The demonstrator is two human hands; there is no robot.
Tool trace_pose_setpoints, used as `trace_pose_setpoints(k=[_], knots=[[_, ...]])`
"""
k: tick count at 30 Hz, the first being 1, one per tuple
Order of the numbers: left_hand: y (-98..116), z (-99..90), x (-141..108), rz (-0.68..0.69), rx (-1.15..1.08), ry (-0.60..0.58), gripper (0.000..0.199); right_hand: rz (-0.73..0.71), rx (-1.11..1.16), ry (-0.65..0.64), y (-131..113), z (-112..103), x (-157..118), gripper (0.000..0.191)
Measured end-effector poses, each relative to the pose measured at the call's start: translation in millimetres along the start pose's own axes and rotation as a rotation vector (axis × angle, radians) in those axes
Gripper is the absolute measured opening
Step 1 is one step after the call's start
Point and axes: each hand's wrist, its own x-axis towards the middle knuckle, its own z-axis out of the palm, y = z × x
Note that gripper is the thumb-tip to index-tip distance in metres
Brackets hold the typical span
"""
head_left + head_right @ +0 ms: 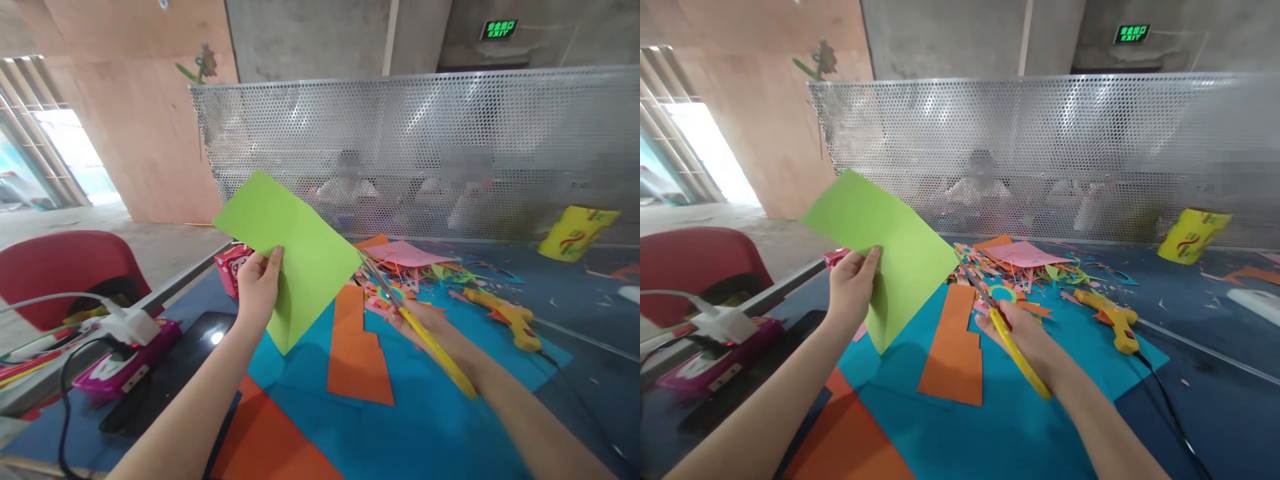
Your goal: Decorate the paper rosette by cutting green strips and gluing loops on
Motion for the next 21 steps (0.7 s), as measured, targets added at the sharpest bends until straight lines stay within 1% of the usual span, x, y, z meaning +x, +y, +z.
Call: trace_pose_setpoints(k=[2,4,6,8,11,13,21], knots=[[1,-0.8,1,-0.007,-0.008,0.021,0.034,0.020,-0.011,0.012,2,-2,3,0.031],[1,-1.9,2,-0.026,-0.044,0.022,0.031,0.051,-0.023,-0.009,4,-4,6,0.030],[2,-2.7,3,-0.046,-0.073,0.000,0.028,0.050,-0.021,-0.008,3,-5,6,0.030],[2,-2.8,3,-0.047,-0.057,-0.014,0.030,0.030,0.001,0.009,1,-5,3,0.029],[1,-1.4,3,-0.031,-0.032,-0.038,0.033,0.011,0.026,-0.040,-5,-6,-2,0.027],[1,-0.2,2,-0.031,-0.049,-0.067,0.032,0.000,0.027,-0.065,-7,-8,-4,0.028],[4,1.4,-3,-0.020,-0.051,-0.131,0.025,0.014,0.017,-0.088,-6,-10,-4,0.032]])
